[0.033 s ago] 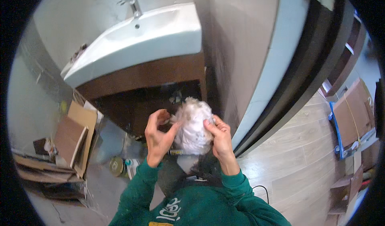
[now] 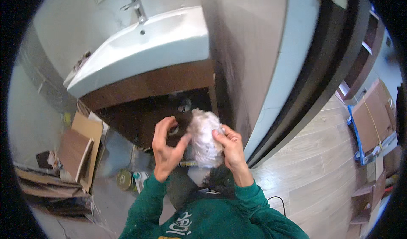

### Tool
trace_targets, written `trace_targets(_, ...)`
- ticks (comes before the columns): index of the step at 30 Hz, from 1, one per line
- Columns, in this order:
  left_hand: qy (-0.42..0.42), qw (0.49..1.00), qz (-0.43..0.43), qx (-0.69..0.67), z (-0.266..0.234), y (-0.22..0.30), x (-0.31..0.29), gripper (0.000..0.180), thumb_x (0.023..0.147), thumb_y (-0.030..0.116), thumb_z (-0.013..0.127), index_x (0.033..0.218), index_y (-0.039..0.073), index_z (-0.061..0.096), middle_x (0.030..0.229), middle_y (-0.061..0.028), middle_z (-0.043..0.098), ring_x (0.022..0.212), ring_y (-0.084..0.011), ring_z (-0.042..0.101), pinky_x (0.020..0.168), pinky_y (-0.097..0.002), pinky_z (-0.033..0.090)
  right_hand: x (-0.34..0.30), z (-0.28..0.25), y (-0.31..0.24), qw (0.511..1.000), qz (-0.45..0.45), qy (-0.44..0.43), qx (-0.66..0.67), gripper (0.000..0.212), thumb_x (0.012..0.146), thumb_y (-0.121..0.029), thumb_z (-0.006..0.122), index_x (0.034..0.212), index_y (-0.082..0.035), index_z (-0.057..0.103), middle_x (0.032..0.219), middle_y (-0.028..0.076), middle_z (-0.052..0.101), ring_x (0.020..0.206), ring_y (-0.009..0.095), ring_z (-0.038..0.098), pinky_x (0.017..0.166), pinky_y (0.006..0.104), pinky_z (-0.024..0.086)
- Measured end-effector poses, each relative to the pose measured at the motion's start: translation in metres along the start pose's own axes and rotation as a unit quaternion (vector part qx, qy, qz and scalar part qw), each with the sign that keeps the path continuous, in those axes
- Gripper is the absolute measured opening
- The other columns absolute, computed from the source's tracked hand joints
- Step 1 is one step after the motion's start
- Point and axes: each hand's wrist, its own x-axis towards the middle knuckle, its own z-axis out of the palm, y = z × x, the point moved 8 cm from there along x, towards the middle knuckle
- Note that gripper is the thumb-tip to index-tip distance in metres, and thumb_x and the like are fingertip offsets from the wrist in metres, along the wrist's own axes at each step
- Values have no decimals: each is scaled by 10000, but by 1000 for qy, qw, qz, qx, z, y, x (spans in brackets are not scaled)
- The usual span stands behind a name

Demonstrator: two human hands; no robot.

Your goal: The person repeatedly wipes the edge of a white bathroom sink with a cloth. They periodically dip the cloth into a small container on the floor to apply liquid, then continue wiping the same area around the sink rim.

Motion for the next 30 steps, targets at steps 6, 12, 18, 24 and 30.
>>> trace_targets(6,-242,968,-23,-66,57,-6,-12,492,799,144,801,1215,-58,631,1087,-153,699,978,-201,668,874,-330,527,7,10,-20,960,-167,-17,-222,223,927,-133,701,1077,30,679,1172,84,630,1031,135,590,903,290,474)
trace_targets(12,-286,898,-190,-276,92,-18,-13,321,916,186,726,1145,-34,673,957,-38,690,860,-81,611,749,-258,517,14,10,-17,966,-201,-56,-151,249,978,-164,623,1156,-2,559,1205,106,618,1136,162,557,946,319,456)
trace_targets(18,19,981,146,128,-25,64,97,197,784,81,785,940,-8,705,870,-121,709,787,-198,686,713,-323,543,48,9,-83,868,-368,121,-312,191,972,-88,577,1148,-14,569,1025,105,626,950,205,609,838,334,485)
trace_targets(24,162,921,274,226,-109,102,213,199,901,168,724,972,-17,706,887,-124,714,826,-181,692,784,-317,545,111,32,-120,792,-410,147,-427,295,873,32,532,1155,6,616,1183,198,606,1080,402,602,930,436,480)
trace_targets(30,80,952,117,271,-91,35,290,353,860,296,764,966,-35,701,893,-167,715,831,-230,707,762,-343,554,171,36,-129,826,-360,139,-410,342,847,76,503,1144,25,665,1131,195,668,1053,339,652,949,378,494)
